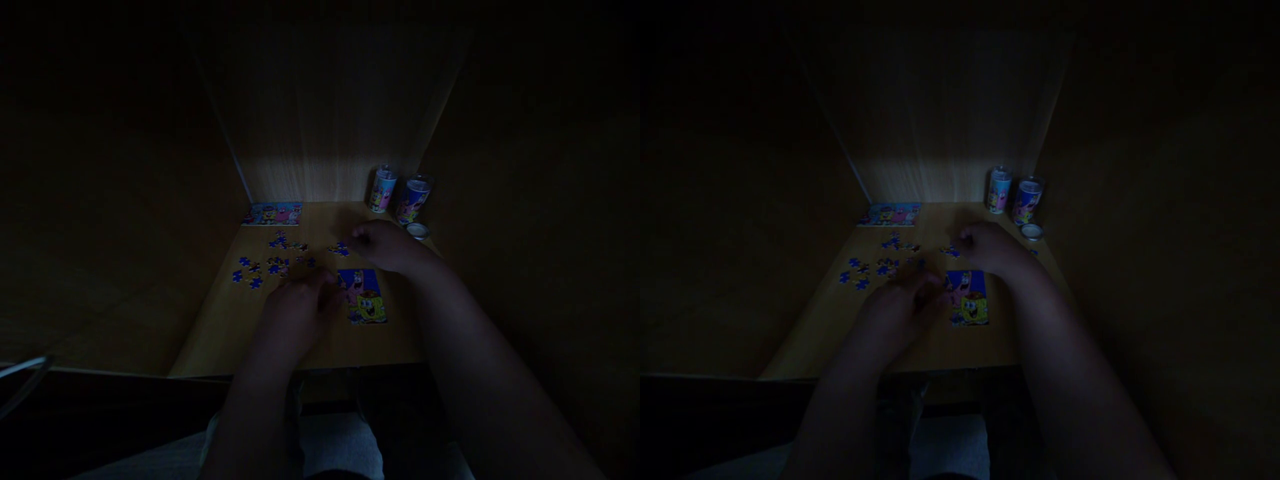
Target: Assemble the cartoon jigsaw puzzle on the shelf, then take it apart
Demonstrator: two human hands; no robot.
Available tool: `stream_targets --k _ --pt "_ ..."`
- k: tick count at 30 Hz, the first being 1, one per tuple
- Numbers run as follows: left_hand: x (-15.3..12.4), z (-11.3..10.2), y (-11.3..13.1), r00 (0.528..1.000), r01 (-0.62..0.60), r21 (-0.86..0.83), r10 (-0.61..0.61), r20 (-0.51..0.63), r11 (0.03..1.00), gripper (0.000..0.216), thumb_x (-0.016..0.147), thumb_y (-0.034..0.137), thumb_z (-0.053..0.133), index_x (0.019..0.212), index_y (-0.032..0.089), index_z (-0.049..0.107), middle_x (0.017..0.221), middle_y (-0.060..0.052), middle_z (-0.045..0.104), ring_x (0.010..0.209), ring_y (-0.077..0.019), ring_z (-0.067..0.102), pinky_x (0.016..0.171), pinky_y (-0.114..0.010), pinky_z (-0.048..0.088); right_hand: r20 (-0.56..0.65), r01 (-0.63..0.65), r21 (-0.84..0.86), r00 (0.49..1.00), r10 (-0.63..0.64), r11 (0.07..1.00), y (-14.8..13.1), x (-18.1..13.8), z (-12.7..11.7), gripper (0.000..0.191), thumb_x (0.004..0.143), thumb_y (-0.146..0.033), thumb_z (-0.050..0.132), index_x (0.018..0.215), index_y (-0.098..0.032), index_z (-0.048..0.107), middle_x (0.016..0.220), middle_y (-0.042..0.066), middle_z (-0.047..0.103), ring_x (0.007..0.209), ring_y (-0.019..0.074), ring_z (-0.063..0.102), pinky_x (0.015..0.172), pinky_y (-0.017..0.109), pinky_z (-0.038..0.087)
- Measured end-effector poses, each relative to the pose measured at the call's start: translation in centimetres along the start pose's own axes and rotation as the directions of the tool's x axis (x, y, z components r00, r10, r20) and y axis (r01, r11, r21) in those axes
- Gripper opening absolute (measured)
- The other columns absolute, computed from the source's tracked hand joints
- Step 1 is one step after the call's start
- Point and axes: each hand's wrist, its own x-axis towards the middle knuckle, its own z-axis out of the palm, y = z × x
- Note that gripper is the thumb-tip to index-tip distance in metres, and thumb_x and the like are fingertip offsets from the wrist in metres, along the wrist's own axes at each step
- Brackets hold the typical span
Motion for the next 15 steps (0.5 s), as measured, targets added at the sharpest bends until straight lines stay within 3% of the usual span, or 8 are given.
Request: stream_targets --k 8,13,15 --pt "-0.1 0.1 0.0 0.991 -0.015 -0.061 0.007 -0.136 0.998 0.019 0.108 0.026 0.057 0.115 0.025 0.076 0.088 -0.003 0.081 0.074 -0.0204 0.073 0.069 -0.032 0.045 -0.117 -0.043 -0.103 0.993 0.031 0.994 0.4 0.5 0.1 0.043 0.113 -0.046 0.052 0.094 -0.020 0.081 0.101 0.013 0.082 0.090 0.0246 0.072 0.075 0.034 0.042" --pt "-0.9 -0.2 -0.7 0.970 -0.240 -0.204 0.240 -0.027 0.949 0.015 0.102 0.024 0.060 0.101 0.024 0.075 0.076 0.002 0.073 0.063 -0.0137 0.065 0.062 -0.029 0.040 -0.140 -0.063 -0.101 0.989 0.048 0.993 0.2 0.3 -0.3 0.049 0.114 -0.051 0.049 0.096 -0.020 0.082 0.094 0.014 0.082 0.087 0.0247 0.072 0.074 0.034 0.043" --pt "-1.0 -0.5 -1.0 0.967 -0.253 -0.234 0.252 -0.033 0.939 0.014 0.100 0.024 0.061 0.097 0.024 0.074 0.074 0.003 0.072 0.061 -0.0125 0.063 0.061 -0.028 0.039 -0.140 -0.064 -0.095 0.989 0.050 0.993 0.3 0.4 -0.3 0.049 0.114 -0.052 0.051 0.095 -0.020 0.082 0.092 0.014 0.081 0.085 0.0248 0.071 0.073 0.035 0.043"
